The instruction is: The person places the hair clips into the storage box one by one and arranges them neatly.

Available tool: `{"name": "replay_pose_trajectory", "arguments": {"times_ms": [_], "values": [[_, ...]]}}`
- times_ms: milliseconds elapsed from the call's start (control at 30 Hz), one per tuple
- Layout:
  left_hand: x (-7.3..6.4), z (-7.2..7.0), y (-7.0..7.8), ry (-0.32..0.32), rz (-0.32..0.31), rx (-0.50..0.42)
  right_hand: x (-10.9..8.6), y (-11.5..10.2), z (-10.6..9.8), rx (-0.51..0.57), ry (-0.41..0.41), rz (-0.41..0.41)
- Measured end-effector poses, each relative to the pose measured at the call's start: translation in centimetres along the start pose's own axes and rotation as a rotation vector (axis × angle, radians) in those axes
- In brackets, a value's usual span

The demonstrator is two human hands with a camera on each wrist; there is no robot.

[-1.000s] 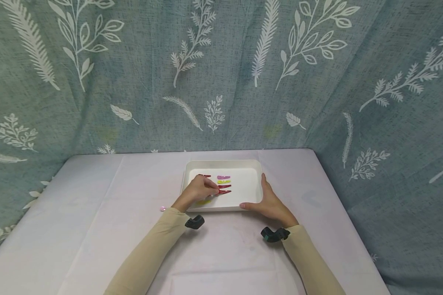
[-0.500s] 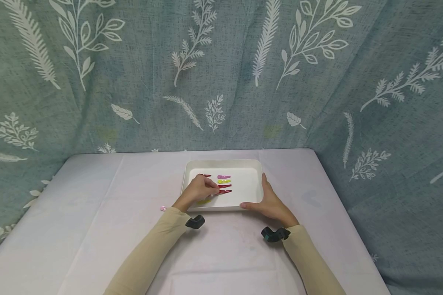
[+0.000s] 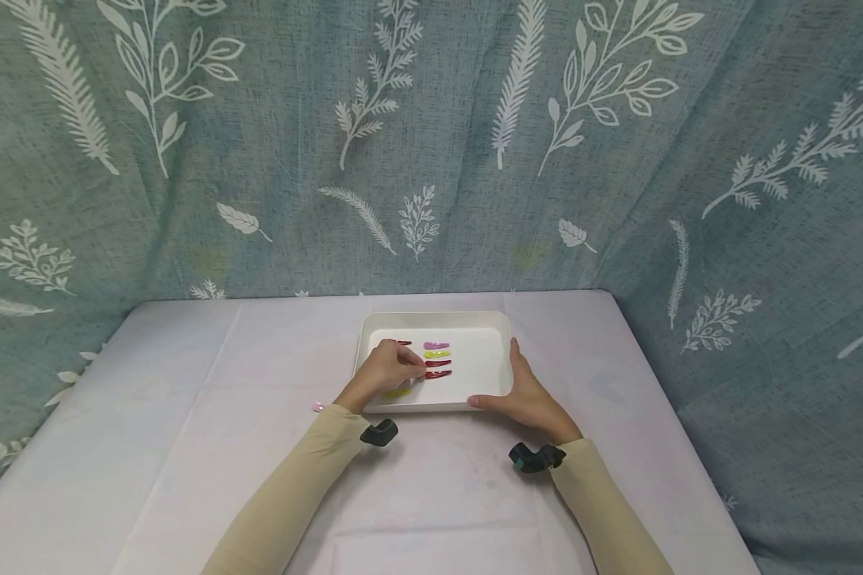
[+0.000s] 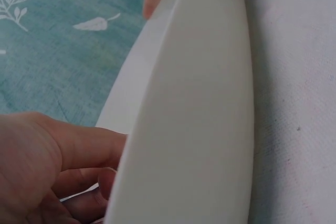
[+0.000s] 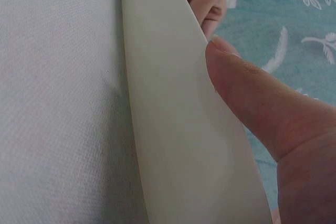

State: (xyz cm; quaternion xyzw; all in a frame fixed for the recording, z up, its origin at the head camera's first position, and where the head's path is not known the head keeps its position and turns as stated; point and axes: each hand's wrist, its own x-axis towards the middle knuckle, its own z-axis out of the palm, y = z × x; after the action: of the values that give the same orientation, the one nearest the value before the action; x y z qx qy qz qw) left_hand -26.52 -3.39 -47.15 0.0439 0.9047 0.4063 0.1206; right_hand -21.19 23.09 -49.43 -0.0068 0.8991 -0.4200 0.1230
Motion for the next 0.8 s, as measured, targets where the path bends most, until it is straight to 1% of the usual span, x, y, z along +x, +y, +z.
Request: {"name": "replay_pose_trajectory", "arguments": {"times_ms": [100,200,333,433,600,667,800], "values": [[-0.1,-0.3,0.1,0.006,0.020,-0.010,0.0,0.0,0.0,0.001,0.002,0.002],[-0.4,-0.8,0.1,0.006,0.019,-0.039,0.0,0.0,0.0,0.005,0.002,0.006],[-0.8,-1.5,0.1,0.008,0.013,-0.097,0.0,0.0,0.0,0.009,-0.002,0.010],[-1.0,-1.9,0.1,0.013,0.024,-0.135,0.0,0.0,-0.1,0.004,-0.004,0.015],[-1.5,-2.7,0.0,0.004,0.025,-0.205,0.0,0.0,-0.2,-0.004,-0.008,0.021],[-1.8,-3.1,0.1,0.005,0.023,-0.205,0.0,0.1,-0.1,-0.003,-0.008,0.019],[-2.5,-4.1,0.0,0.028,0.039,-0.162,0.1,0.1,-0.1,-0.004,-0.010,0.019]]}}
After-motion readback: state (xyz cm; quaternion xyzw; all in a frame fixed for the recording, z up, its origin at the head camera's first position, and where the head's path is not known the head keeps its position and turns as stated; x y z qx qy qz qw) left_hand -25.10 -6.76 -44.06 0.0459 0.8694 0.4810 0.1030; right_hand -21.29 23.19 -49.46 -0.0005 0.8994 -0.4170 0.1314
